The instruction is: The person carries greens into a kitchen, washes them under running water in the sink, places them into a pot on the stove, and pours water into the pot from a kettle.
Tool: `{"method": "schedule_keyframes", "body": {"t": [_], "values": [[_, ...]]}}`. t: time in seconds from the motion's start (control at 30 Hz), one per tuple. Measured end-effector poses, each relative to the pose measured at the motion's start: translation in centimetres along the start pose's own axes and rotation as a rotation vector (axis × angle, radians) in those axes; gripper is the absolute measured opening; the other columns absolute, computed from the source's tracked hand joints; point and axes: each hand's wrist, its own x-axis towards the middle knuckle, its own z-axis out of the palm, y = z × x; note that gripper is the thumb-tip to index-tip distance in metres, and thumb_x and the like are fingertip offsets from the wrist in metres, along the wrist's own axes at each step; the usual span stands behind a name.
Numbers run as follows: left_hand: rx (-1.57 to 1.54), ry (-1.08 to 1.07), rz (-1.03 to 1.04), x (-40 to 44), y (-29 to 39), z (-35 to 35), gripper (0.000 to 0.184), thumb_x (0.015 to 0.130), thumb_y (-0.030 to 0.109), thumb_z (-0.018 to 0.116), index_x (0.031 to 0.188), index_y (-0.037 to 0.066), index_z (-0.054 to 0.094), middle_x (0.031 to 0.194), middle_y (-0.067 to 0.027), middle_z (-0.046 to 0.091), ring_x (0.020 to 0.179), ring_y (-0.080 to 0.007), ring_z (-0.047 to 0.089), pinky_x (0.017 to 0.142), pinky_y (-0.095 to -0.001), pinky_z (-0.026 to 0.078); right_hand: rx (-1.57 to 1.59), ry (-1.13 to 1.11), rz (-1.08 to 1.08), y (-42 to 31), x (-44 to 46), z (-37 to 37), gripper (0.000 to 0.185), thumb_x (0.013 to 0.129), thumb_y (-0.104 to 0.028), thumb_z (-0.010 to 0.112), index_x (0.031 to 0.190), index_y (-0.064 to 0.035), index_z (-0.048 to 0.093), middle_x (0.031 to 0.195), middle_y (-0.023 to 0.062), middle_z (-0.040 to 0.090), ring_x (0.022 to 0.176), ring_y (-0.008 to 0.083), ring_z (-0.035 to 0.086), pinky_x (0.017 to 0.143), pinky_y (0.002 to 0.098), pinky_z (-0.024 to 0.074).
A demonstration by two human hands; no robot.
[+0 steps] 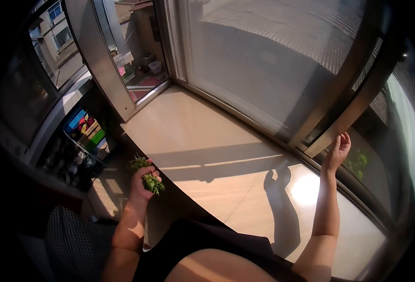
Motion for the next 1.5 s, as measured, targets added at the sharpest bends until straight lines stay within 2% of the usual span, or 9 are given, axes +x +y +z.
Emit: {"method": "schedule_keyframes", "body": {"t": [0.4, 0.63, 0.77, 0.83, 0.87, 1.0, 1.27, 1.3, 1.5], "values": [[-0.032, 0.043, 0.063, 0.3, -0.2, -4.7, 0.029, 0.073, 0.009, 0.054, 0.101, 0.013, 0.05, 0.069, -0.0006, 0.05, 0.062, -0.0135, 0.05, 0.053, -0.0292, 0.044, -0.091, 0.019, -0.052, -1.6, -1.5, 3.8, 0.02, 0.079, 0.002, 0.048, 0.097, 0.003, 0.055, 0.093, 0.008, 0.056, 0.081, 0.0122, 0.055, 0.073, 0.0223, 0.0443], [0.264, 0.022, 0.021, 1.4, -1.7, 2.7, 0.027, 0.069, 0.006, 0.056, 0.096, 0.006, 0.052, 0.068, -0.0034, 0.05, 0.059, -0.0151, 0.049, 0.051, -0.0284, 0.042, -0.36, -0.175, -0.158, -5.1, 2.5, 0.4, 0.02, 0.079, -0.011, 0.054, 0.095, -0.0004, 0.058, 0.097, 0.0135, 0.056, 0.089, 0.0225, 0.056, 0.078, 0.0304, 0.044], [1.018, -0.39, 0.282, -0.7, -2.6, 16.3, 0.034, 0.063, -0.008, 0.056, 0.096, -0.001, 0.052, 0.068, -0.0046, 0.053, 0.058, -0.0123, 0.051, 0.052, -0.0234, 0.041, -0.604, 0.257, -0.748, -9.4, 11.4, -0.1, 0.034, 0.076, -0.009, 0.052, 0.11, -0.0016, 0.051, 0.124, 0.0196, 0.04, 0.113, 0.0351, 0.039, 0.095, 0.0396, 0.0311], [1.342, -0.825, 0.756, -0.9, -5.2, 24.1, 0.041, 0.064, -0.003, 0.059, 0.104, -0.001, 0.05, 0.072, -0.0008, 0.056, 0.067, -0.0087, 0.053, 0.061, -0.0231, 0.044, -0.751, 0.457, -0.866, -10.8, 15.8, 0.4, 0.047, 0.079, -0.013, 0.05, 0.123, -0.0042, 0.037, 0.131, 0.0205, 0.032, 0.118, 0.0355, 0.035, 0.098, 0.0457, 0.0264], [1.468, -0.916, 0.633, -1.9, -6.1, 28.0, 0.048, 0.062, -0.003, 0.059, 0.109, 0.002, 0.05, 0.075, -0.002, 0.058, 0.071, -0.01, 0.056, 0.066, -0.0234, 0.044, -0.799, 0.474, -0.866, -11.5, 16.6, 0.8, 0.046, 0.08, -0.015, 0.049, 0.123, -0.0048, 0.037, 0.132, 0.0201, 0.031, 0.119, 0.035, 0.034, 0.099, 0.0469, 0.0245], [2.12, -1.142, 1.215, -4.0, -14.6, 43.3, 0.079, 0.06, 0.004, 0.062, 0.131, 0.012, 0.03, 0.078, -0.0129, 0.058, 0.071, -0.0304, 0.057, 0.062, -0.0404, 0.046, -0.868, 0.544, -0.891, -12.3, 19.6, 2.1, 0.044, 0.083, -0.022, 0.046, 0.123, -0.0077, 0.036, 0.134, 0.0179, 0.028, 0.123, 0.0326, 0.031, 0.101, 0.0514, 0.0146], [2.432, -0.546, 1.738, -0.7, -19.1, 50.7, 0.059, 0.071, 0.007, 0.057, 0.127, 0.012, 0.041, 0.071, -0.0058, 0.058, 0.068, -0.0226, 0.06, 0.052, -0.0339, 0.047, -0.859, 0.491, -0.861, -12.5, 19.5, 1.9, 0.043, 0.083, -0.022, 0.046, 0.123, -0.0083, 0.037, 0.133, 0.0167, 0.029, 0.122, 0.0324, 0.032, 0.1, 0.0524, 0.0142], [2.276, -0.466, 2.104, 0.8, -19.4, 49.8, 0.046, 0.073, 0.008, 0.055, 0.118, 0.015, 0.052, 0.066, -0.0025, 0.056, 0.061, -0.0188, 0.058, 0.047, -0.0305, 0.044, -0.853, 0.496, -0.856, -12.5, 19.6, 1.9, 0.043, 0.083, -0.022, 0.046, 0.123, -0.0083, 0.036, 0.133, 0.0169, 0.029, 0.122, 0.0326, 0.032, 0.1, 0.0529, 0.0144], [2.295, -0.539, 2.13, 0.8, -17.6, 50.2, 0.039, 0.073, 0.007, 0.054, 0.111, 0.016, 0.056, 0.067, -0.0029, 0.055, 0.06, -0.0196, 0.058, 0.048, -0.0317, 0.046, -0.838, 0.51, -0.859, -12.0, 20.0, 1.3, 0.046, 0.081, -0.02, 0.051, 0.122, -0.0102, 0.034, 0.133, 0.016, 0.029, 0.124, 0.0315, 0.03, 0.101, 0.0534, 0.0132]]}}
